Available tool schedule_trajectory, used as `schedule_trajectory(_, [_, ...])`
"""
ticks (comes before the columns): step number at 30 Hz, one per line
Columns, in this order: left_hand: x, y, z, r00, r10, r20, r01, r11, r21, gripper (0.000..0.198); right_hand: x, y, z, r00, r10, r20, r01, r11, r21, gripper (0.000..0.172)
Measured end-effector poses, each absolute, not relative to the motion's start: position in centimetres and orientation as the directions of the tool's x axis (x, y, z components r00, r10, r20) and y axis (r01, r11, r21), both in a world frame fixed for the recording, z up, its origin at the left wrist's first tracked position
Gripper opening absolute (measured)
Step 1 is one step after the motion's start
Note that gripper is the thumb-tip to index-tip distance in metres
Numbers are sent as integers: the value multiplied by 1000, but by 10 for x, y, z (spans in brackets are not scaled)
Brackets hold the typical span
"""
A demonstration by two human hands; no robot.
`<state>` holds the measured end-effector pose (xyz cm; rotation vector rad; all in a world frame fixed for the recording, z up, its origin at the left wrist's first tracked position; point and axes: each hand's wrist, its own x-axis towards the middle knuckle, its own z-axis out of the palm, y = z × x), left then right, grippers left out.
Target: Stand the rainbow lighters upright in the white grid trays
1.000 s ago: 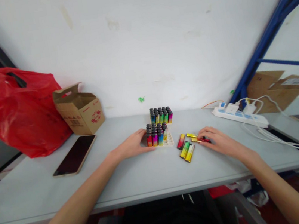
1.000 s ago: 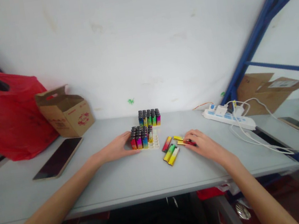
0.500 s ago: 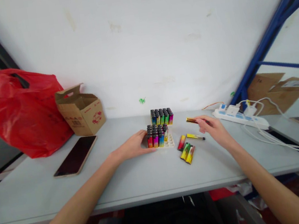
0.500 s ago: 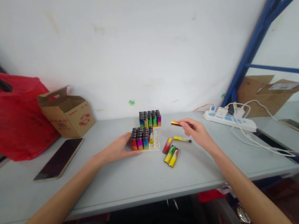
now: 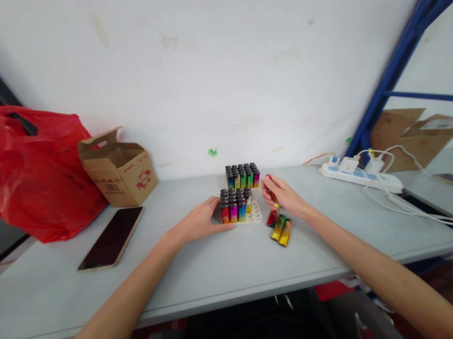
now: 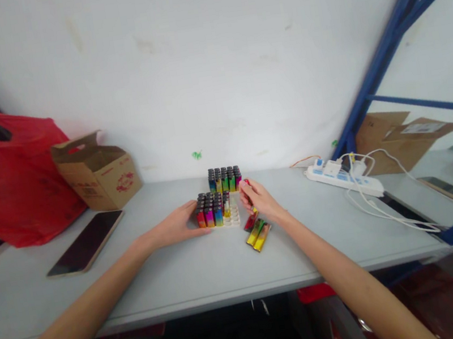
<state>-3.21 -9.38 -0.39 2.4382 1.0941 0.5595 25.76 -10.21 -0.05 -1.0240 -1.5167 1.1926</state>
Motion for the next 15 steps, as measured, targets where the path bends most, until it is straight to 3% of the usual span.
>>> schedule_trajectory(8, [-33, -93, -6, 617, 765, 187, 611, -615, 499, 72, 248, -108, -11, -56, 959, 276, 377, 277, -884, 63])
schedule_trajectory(15, [-33, -93, -5, 626, 758, 181, 609, -621, 493, 76, 250, -108, -14, -19, 930, 368, 480, 331, -812, 53])
